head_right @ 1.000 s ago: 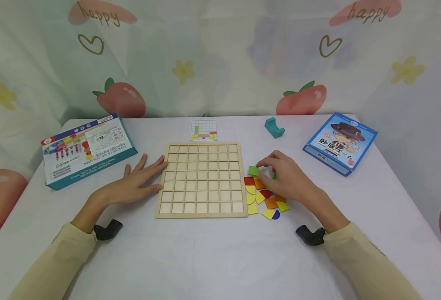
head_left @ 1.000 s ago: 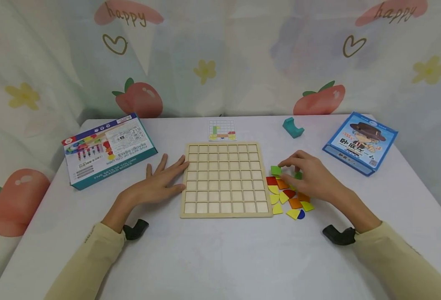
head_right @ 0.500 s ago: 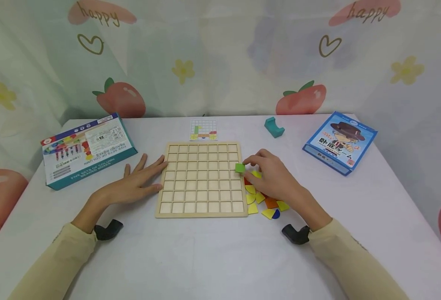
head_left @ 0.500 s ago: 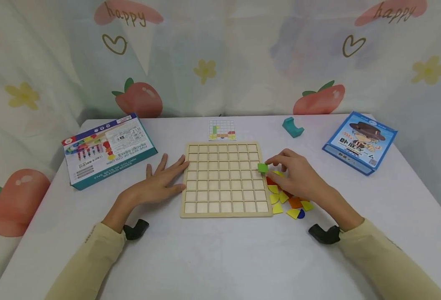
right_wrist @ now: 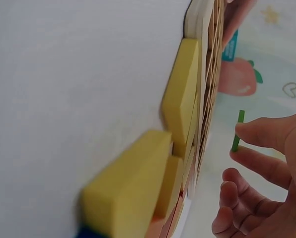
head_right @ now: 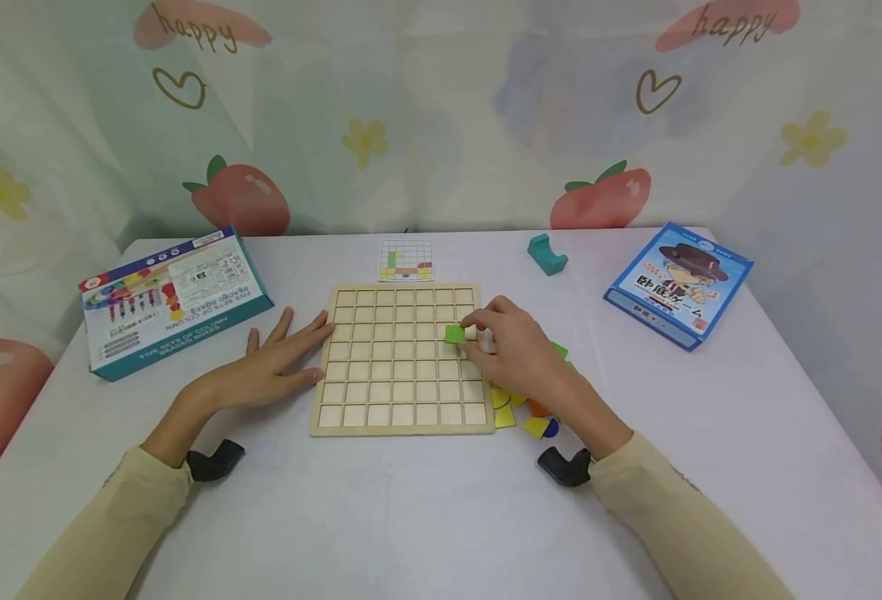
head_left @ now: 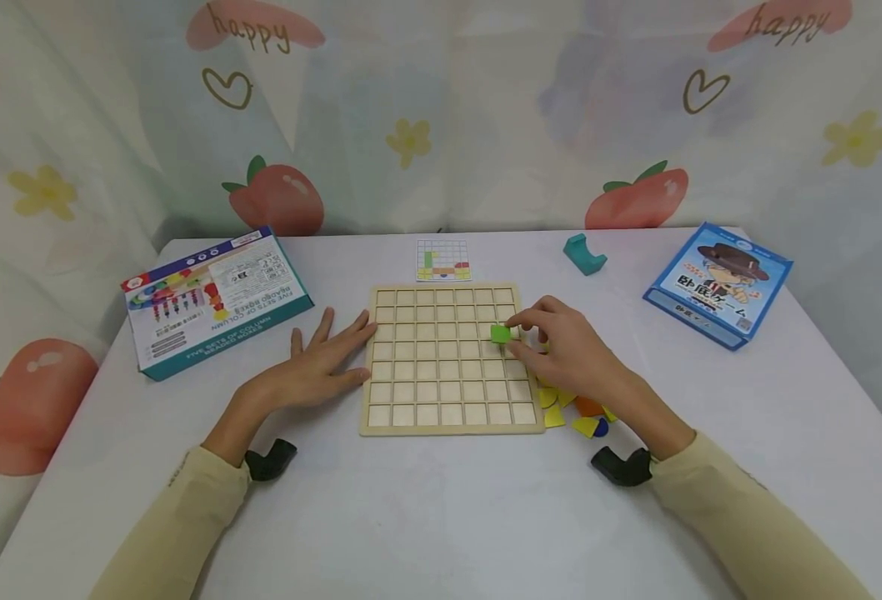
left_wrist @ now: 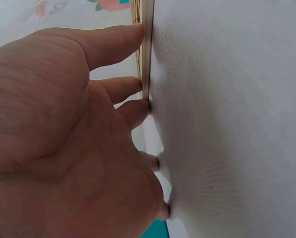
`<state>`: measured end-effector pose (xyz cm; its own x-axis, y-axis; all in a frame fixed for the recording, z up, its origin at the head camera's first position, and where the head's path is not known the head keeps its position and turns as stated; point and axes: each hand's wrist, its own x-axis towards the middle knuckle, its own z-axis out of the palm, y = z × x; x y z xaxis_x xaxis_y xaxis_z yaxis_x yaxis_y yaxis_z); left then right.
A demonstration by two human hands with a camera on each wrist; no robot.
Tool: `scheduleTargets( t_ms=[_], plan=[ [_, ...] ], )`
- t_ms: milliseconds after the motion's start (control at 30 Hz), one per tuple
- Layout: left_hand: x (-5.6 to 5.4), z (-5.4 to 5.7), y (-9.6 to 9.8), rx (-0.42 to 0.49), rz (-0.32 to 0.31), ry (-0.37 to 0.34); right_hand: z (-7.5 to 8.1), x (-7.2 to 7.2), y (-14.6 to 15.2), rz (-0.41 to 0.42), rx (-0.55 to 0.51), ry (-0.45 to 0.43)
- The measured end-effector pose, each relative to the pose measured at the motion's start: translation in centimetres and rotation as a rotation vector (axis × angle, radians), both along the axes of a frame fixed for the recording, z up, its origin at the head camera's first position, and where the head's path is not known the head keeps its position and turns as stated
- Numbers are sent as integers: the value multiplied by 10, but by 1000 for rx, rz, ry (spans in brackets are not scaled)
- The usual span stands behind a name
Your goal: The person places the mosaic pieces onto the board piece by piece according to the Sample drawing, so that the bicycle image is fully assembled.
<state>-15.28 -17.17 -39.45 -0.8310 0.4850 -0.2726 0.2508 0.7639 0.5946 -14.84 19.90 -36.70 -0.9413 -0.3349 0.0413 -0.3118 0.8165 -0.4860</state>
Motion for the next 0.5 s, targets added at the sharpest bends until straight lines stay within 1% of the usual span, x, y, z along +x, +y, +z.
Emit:
scheduleTargets(
  t_ms=[133, 233, 500],
  plan=[
    [1, 1, 0, 3, 0, -8, -1, -2, -7, 16, 1, 31],
    [2, 2, 0, 8, -5, -8, -1, -3, -12, 25, -3, 37],
    [4, 7, 0, 9, -17, 2, 0, -6, -25, 52, -14, 13]
  ],
)
